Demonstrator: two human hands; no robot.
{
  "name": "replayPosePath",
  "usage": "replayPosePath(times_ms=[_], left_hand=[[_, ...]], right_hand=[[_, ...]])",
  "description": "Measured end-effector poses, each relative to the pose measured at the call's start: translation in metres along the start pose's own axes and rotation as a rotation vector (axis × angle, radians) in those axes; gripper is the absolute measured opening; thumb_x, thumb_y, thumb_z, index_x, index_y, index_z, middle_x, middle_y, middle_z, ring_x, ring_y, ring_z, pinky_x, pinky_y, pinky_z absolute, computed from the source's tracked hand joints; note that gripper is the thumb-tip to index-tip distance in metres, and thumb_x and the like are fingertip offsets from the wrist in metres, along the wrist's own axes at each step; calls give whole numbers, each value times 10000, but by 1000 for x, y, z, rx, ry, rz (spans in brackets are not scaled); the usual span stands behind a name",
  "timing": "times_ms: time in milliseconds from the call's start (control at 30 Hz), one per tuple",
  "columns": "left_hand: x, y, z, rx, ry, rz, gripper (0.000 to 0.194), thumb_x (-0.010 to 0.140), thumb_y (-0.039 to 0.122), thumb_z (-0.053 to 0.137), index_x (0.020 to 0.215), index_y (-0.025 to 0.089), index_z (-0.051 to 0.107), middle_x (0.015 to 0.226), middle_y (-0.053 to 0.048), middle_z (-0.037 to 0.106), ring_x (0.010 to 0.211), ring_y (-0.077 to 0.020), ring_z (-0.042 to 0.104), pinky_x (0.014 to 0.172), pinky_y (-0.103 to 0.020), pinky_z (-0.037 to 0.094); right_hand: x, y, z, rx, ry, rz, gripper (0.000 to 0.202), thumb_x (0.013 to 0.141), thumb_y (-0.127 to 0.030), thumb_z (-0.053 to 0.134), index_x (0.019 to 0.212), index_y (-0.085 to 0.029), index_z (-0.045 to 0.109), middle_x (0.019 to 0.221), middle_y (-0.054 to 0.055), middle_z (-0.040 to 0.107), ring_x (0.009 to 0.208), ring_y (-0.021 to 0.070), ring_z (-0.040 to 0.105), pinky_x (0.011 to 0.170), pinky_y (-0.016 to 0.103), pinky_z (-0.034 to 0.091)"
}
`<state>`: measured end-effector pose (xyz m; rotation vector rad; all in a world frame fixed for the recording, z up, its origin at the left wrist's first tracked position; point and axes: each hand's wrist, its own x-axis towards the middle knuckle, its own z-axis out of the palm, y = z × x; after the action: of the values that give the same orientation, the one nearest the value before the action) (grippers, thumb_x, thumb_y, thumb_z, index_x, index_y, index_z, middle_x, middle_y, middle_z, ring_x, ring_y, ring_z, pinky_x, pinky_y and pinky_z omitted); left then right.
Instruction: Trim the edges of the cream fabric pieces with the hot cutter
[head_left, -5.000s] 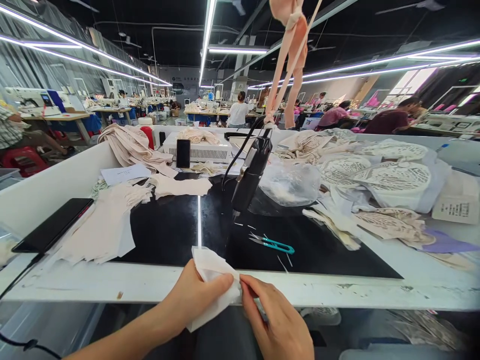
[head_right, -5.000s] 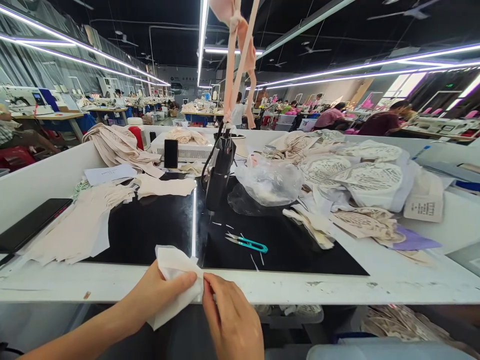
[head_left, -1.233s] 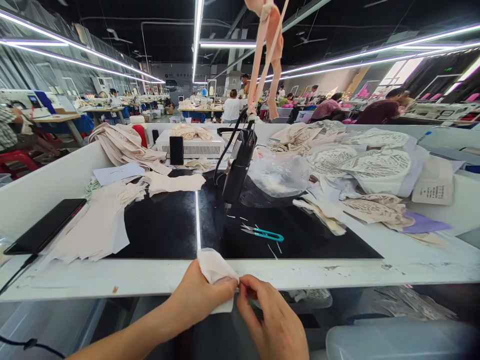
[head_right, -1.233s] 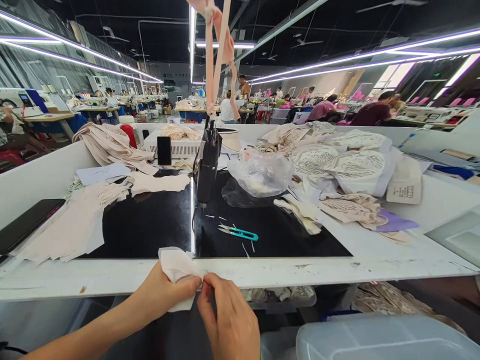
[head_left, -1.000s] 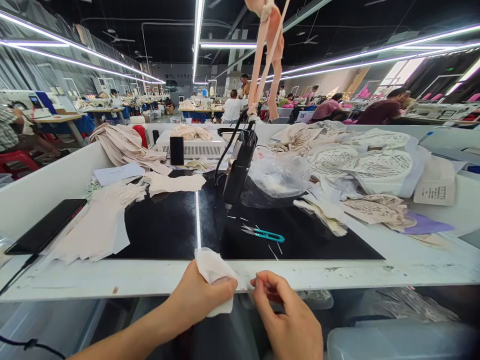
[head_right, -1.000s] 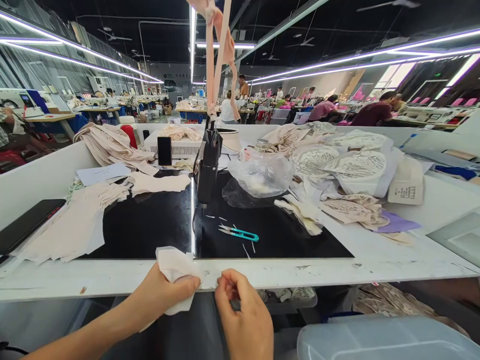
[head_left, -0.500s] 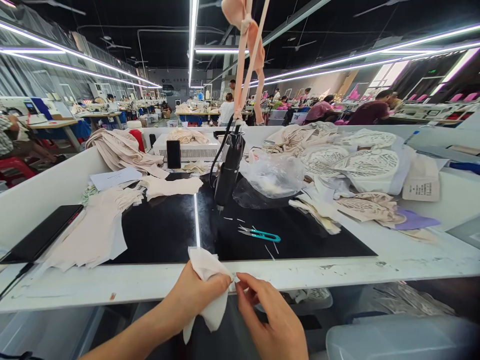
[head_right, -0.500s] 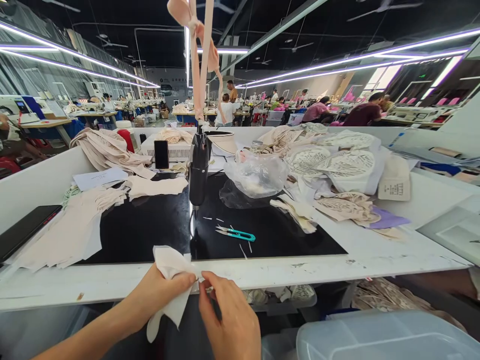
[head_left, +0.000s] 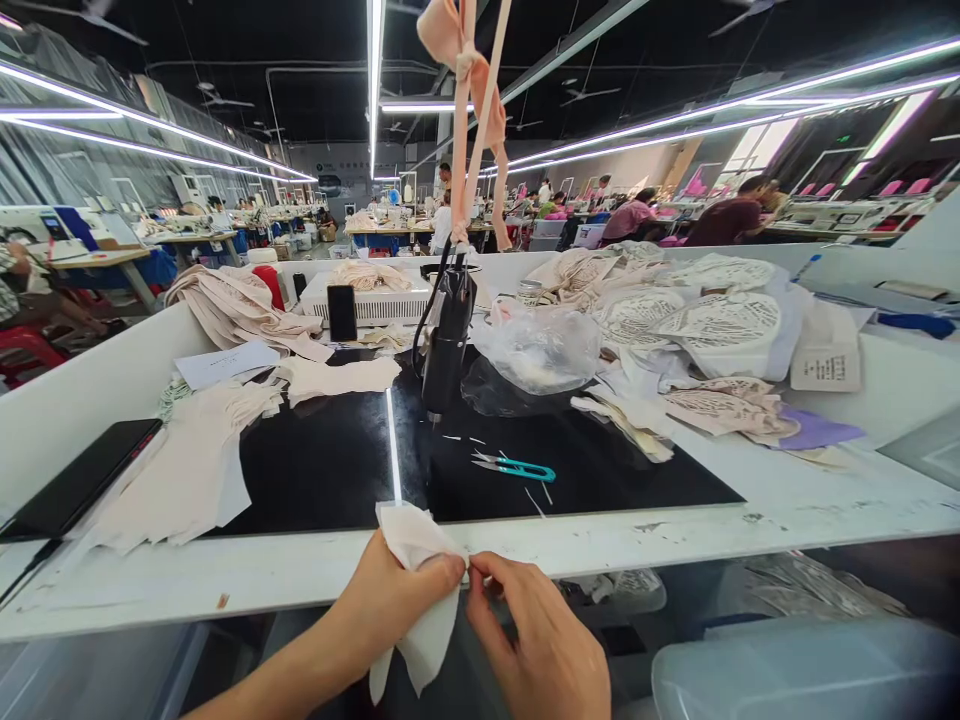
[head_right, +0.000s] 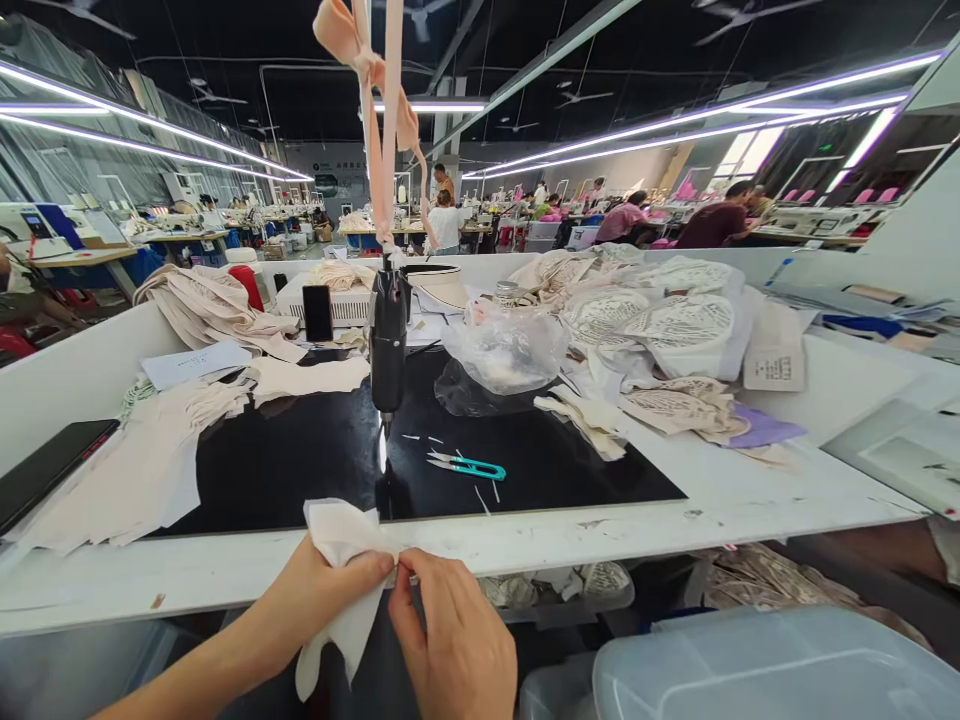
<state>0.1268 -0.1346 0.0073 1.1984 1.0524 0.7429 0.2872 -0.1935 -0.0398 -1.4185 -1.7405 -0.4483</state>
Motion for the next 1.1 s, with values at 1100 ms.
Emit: replayPosePath(times_ms=[1100], left_hand=[[13, 0, -12, -223, 216, -20, 485, 629, 448, 969, 954, 147, 771, 882, -48, 759, 890, -230, 681, 782, -276, 524]], right_hand=[[51, 126, 42, -58, -158, -17, 516, 1152, -465, 319, 1062, -209, 758, 905, 130, 748, 765, 291, 700, 693, 419, 540]])
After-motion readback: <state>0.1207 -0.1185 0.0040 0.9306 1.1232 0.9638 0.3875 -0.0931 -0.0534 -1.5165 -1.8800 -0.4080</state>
